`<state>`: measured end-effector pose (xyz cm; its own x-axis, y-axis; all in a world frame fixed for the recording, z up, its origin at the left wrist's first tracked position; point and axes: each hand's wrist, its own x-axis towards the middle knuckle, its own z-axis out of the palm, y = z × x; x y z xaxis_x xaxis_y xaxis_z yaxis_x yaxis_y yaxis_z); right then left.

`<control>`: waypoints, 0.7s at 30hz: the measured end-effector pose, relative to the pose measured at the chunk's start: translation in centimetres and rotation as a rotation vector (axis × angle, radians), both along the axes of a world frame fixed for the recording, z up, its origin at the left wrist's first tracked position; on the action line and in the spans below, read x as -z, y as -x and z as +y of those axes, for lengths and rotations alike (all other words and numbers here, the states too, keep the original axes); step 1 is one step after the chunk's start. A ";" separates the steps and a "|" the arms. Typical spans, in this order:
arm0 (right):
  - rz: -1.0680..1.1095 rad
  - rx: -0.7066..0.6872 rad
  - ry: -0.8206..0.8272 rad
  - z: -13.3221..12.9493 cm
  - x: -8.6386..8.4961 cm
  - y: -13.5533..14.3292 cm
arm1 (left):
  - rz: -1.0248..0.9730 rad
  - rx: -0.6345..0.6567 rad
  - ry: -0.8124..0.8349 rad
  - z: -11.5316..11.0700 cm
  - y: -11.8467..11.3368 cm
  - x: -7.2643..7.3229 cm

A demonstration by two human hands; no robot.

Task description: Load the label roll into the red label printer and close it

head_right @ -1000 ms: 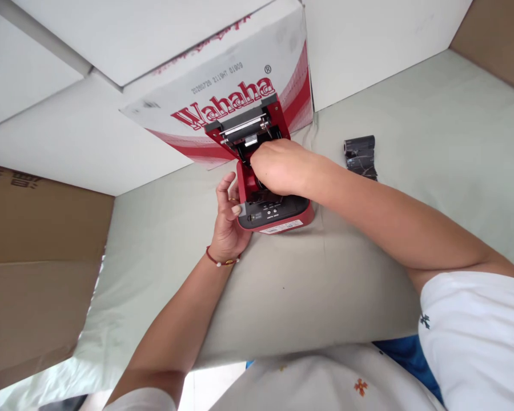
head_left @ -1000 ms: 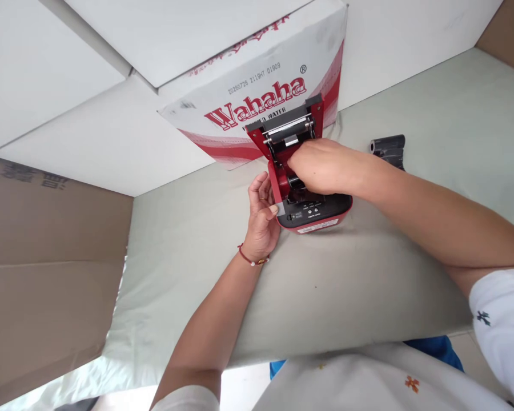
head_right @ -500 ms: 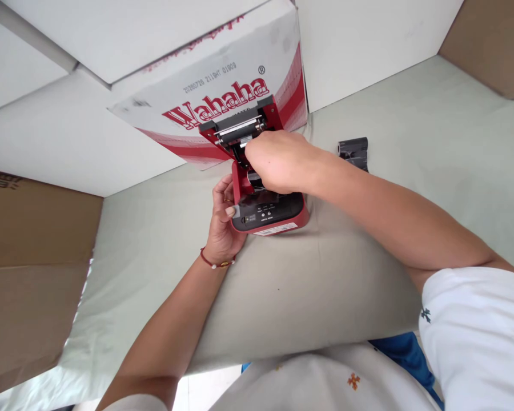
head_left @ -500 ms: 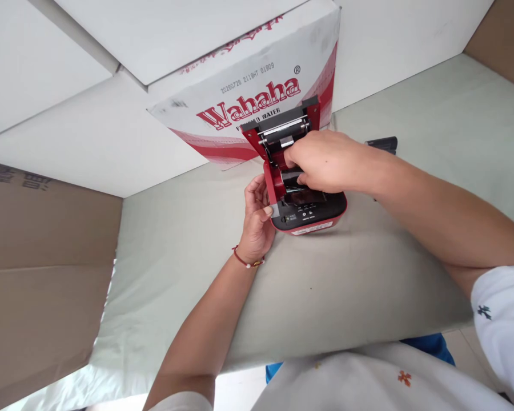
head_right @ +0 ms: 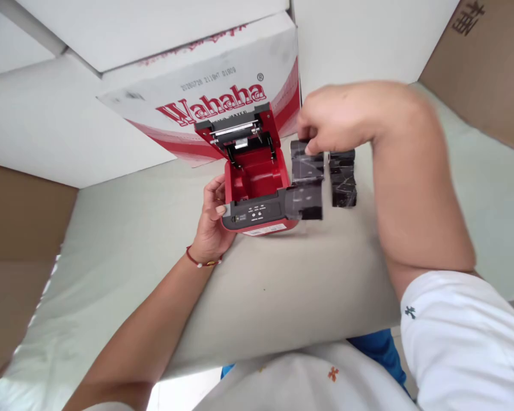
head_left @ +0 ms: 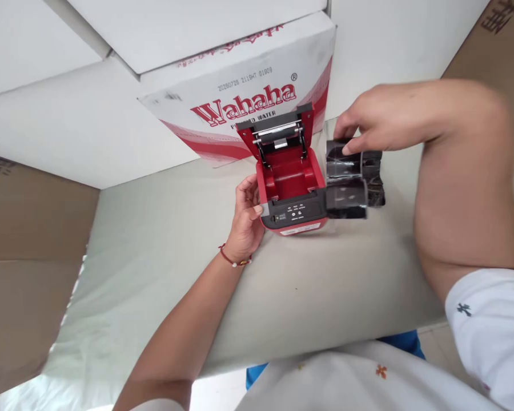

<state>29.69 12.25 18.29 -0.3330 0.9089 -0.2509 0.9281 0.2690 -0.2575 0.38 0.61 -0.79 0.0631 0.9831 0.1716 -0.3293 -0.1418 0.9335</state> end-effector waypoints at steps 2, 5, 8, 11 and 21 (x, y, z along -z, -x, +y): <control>-0.113 -0.169 0.027 0.0 0.7 1.1 | -0.018 -0.013 0.003 0.0 0.0 0.0; -0.144 -0.203 -0.013 0.2 1.1 1.9 | -0.034 -0.033 -0.013 0.1 -0.1 0.2; -0.144 -0.106 0.013 1.2 0.9 1.0 | -0.068 -0.014 -0.015 0.4 -0.1 0.7; -0.220 0.045 0.018 2.5 0.8 -1.2 | -0.120 0.013 -0.040 0.7 -0.3 1.2; -0.228 0.172 -0.120 -0.4 8.9 -6.1 | -0.059 0.050 0.014 0.5 -1.8 -0.2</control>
<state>35.78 11.82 9.41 -0.1190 0.9748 -0.1887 0.9929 0.1186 -0.0133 2.14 1.12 -0.62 0.1021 0.9814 0.1626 -0.3905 -0.1108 0.9139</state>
